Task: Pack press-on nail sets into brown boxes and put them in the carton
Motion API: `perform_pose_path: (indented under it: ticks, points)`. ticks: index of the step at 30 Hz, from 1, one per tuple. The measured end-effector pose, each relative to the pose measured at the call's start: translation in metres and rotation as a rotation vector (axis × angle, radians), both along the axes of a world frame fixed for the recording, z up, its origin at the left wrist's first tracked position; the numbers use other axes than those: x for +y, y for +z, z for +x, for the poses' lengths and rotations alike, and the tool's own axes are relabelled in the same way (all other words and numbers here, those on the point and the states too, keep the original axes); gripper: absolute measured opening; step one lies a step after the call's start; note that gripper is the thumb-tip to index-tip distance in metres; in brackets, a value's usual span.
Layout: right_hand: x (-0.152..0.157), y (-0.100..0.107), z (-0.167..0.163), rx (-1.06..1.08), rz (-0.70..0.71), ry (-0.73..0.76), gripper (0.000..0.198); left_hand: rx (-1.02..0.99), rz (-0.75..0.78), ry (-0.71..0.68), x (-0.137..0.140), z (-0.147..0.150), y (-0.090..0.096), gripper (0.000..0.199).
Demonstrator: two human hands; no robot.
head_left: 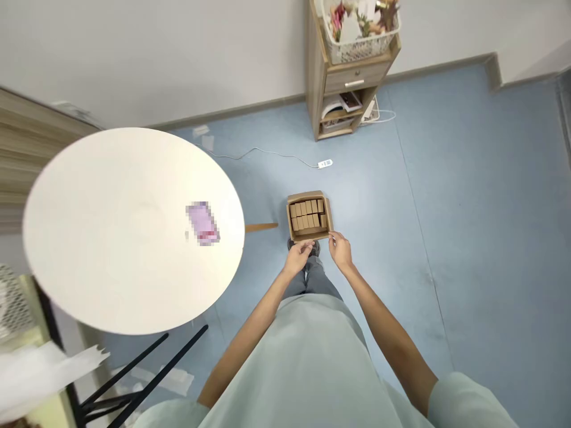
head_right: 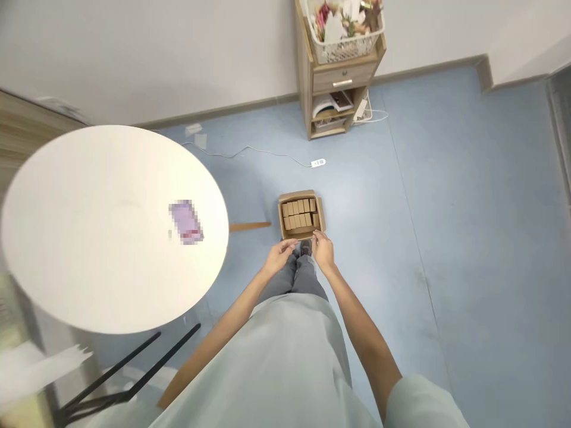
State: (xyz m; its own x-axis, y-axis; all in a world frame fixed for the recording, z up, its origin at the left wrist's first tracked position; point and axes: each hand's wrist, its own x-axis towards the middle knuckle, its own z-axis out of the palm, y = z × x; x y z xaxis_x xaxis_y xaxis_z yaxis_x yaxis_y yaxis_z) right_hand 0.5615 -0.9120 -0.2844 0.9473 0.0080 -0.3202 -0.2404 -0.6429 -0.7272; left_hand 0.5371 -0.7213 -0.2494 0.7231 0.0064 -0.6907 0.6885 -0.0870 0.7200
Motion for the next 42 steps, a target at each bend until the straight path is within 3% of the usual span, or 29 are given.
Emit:
perform_pose_path:
  ticks: [3, 7, 13, 19, 26, 33, 38, 42]
  points:
    - [0.000, 0.049, -0.004, -0.067, 0.067, 0.020, 0.036, -0.057, -0.031, 0.083, 0.007, -0.014, 0.050, 0.032]
    - [0.013, 0.101, -0.012, -0.164, 0.196, 0.034, 0.035, -0.140, -0.037, 0.167, 0.026, -0.040, 0.096, 0.037]
    - [0.054, 0.166, -0.038, -0.190, 0.397, 0.100, 0.022, -0.212, -0.015, 0.358, 0.062, -0.087, 0.141, 0.046]
    - [0.126, 0.208, -0.085, -0.166, 0.495, 0.197, 0.018, -0.315, -0.007, 0.529, 0.117, -0.153, 0.174, 0.050]
    - [0.234, 0.242, -0.179, -0.204, 0.578, 0.350, 0.019, -0.419, 0.052, 0.677, 0.201, -0.267, 0.207, 0.051]
    - [0.325, 0.248, -0.279, -0.132, 0.607, 0.519, 0.020, -0.503, 0.063, 0.921, 0.275, -0.374, 0.229, 0.048]
    - [0.382, 0.250, -0.314, -0.088, 0.566, 0.705, 0.018, -0.482, 0.055, 1.087, 0.312, -0.429, 0.227, 0.049]
    - [0.433, 0.249, -0.325, -0.057, 0.573, 0.767, 0.019, -0.445, 0.076, 1.157, 0.342, -0.460, 0.221, 0.053]
